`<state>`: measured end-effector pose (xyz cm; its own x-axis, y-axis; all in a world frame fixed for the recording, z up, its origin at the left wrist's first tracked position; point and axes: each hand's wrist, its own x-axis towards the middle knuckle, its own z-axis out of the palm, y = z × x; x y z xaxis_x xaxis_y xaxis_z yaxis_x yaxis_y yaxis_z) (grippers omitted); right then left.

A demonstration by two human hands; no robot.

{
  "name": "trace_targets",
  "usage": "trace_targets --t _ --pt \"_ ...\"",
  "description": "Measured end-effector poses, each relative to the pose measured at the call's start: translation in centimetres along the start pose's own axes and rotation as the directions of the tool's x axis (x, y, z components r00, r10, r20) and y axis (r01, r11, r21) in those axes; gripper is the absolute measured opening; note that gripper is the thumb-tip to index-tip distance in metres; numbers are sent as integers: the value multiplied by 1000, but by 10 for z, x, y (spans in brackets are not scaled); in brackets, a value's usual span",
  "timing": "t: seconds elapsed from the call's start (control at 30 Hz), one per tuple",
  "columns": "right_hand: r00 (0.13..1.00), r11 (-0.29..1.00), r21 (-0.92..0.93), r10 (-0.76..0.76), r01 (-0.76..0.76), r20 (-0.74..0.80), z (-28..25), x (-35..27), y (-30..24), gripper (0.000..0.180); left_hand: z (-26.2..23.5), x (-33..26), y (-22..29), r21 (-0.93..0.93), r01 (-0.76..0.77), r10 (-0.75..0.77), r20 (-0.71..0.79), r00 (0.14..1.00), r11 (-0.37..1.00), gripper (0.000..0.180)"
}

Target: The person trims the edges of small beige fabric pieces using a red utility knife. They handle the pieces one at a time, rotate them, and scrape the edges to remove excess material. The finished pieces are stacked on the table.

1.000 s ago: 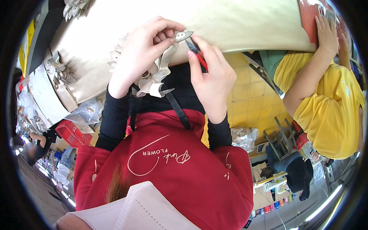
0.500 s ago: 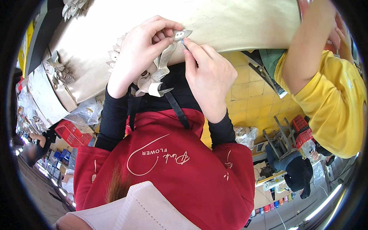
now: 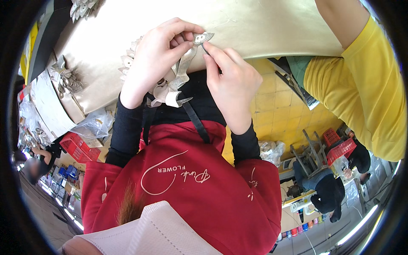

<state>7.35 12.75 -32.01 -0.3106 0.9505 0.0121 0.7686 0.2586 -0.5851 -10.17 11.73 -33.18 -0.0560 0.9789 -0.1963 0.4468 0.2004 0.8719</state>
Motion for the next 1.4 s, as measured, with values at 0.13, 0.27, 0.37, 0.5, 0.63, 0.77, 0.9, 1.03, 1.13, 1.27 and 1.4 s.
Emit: trace_targets --t 0.13,0.27,0.37,0.5,0.63,0.77,0.9,1.03,1.13,1.27,1.4 --pt "999 999 8 -35 35 7 -2 1 1 19 0 -1 0 -2 -11 11 -9 1000 1000 32" --pt "1000 999 -28 -21 21 1 -1 0 -1 19 1 -1 1 22 -11 11 -11 1000 1000 32" --pt "1000 999 -44 -1 2 4 0 0 -2 18 2 0 1 20 -4 4 0 1000 1000 32" --pt "1000 999 -32 4 -4 9 0 1 -1 16 1 0 0 9 3 -3 9 1000 1000 34" --pt "1000 1000 -25 9 -9 6 0 1 -2 16 1 0 0 -2 10 -10 2 1000 1000 35" --pt "1000 997 -78 -29 28 -6 1 1 -3 16 0 0 0 -19 23 -23 10 1000 1000 35" --pt "996 989 -118 -85 86 16 -1 3 0 16 0 0 0 -27 33 -33 13 999 999 34" --pt "1000 1000 21 -22 22 8 0 3 2 16 0 1 -1 -36 15 -14 14 1000 999 35" --pt "1000 1000 7 -16 16 -8 1 1 1 16 0 -1 -1 -52 11 -11 0 1000 999 35" --pt "999 998 -55 -30 30 -12 1 1 -2 16 0 -1 0 -15 8 -8 -2 1000 1000 34" --pt "997 992 -97 -76 75 2 -2 4 -1 16 0 0 2 -6 19 -19 5 1000 1000 34"
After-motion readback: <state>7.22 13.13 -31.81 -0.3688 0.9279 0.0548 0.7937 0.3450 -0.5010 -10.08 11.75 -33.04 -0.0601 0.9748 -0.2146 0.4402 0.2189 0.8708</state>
